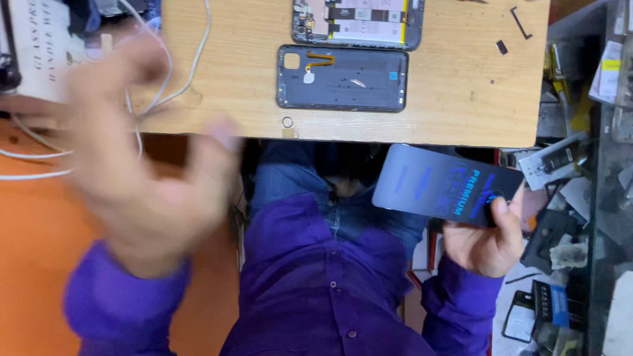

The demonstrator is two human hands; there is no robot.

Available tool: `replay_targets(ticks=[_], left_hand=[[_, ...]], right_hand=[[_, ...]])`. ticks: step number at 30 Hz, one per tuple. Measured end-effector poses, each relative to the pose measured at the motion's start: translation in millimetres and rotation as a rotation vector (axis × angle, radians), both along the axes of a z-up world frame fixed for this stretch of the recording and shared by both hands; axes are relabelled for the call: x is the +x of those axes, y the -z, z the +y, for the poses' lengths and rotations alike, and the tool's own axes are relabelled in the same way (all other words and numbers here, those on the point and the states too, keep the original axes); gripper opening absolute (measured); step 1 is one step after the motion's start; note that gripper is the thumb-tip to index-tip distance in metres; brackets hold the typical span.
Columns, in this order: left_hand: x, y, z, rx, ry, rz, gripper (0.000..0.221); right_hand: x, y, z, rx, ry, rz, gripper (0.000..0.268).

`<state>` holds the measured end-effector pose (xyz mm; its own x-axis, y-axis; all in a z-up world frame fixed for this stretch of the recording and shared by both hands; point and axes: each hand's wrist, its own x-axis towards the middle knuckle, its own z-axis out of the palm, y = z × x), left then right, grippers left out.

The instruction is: The person unpacks a new screen protector and places it on a disassembled smartphone. They then connect a charging cable to another smartphone, remove its back cover, and use a screwdriver to unscrew internal components. The person handles multiple phone parts and tools on a cluttered workbench.

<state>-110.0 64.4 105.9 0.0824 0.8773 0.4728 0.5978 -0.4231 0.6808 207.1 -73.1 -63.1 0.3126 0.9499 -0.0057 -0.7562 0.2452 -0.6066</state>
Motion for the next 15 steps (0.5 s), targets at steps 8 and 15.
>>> replay_targets(ticks=[8, 15], left_hand=[[58.0, 122.8, -54.7, -0.944, 0.522, -0.893, 0.040], [64.9, 91.8, -43.3, -0.825, 0.583, -0.576, 0.025]], right_hand=[[-36.6, -7.7, 5.4, -0.103, -0.045, -0.163, 0.056], [-28.3, -32.8, 8.1, -0.034, 0.013, -1.171, 0.086]])
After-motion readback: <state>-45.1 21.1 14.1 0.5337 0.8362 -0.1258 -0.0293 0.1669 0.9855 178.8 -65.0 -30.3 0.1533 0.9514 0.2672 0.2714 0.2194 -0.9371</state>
